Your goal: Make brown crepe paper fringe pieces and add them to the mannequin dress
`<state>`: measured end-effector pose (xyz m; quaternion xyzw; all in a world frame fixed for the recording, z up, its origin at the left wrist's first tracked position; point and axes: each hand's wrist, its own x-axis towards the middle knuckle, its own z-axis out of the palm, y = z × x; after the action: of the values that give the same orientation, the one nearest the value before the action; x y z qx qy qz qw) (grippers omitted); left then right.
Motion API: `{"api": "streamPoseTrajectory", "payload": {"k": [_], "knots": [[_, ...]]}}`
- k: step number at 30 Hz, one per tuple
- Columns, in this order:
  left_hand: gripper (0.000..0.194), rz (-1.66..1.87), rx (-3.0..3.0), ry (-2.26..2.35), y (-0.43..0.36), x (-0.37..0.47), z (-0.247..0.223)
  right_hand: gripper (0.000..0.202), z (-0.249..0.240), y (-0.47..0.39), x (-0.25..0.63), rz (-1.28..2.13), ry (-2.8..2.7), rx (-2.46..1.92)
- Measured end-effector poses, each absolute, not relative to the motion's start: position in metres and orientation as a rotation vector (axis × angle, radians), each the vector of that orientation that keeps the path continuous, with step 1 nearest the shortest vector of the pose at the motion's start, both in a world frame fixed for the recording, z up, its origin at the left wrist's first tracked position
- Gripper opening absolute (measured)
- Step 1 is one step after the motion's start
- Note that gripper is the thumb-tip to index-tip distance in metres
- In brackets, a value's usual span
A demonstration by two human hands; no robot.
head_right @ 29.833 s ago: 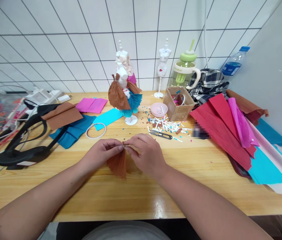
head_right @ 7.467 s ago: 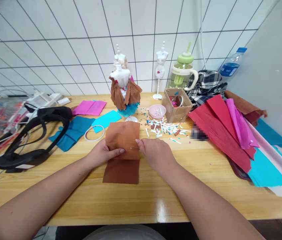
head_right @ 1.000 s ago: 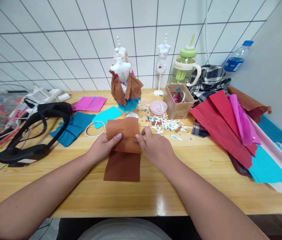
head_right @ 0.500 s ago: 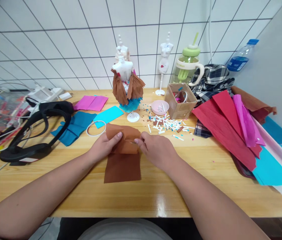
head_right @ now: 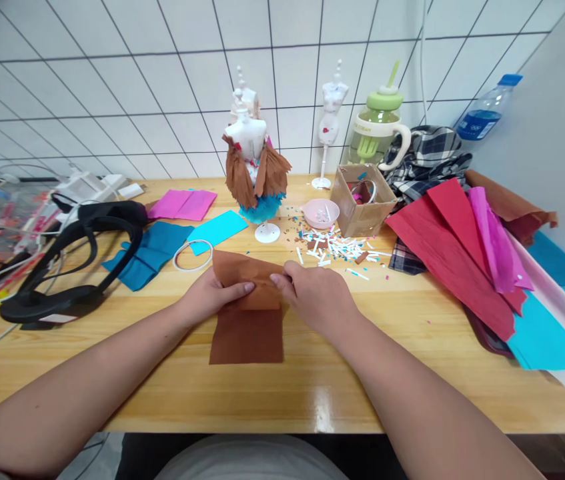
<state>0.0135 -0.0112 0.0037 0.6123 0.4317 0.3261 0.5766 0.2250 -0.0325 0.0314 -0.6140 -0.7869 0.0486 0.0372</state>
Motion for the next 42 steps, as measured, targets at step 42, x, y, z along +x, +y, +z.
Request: {"api": "streamPoseTrajectory", "payload": {"k": [42], "knots": [[0.059,0.811,1.401,0.958,-0.006,0.012,-0.002,0.054,0.031,-0.035,0.22,-0.006,-2.386,-2.001]]}}
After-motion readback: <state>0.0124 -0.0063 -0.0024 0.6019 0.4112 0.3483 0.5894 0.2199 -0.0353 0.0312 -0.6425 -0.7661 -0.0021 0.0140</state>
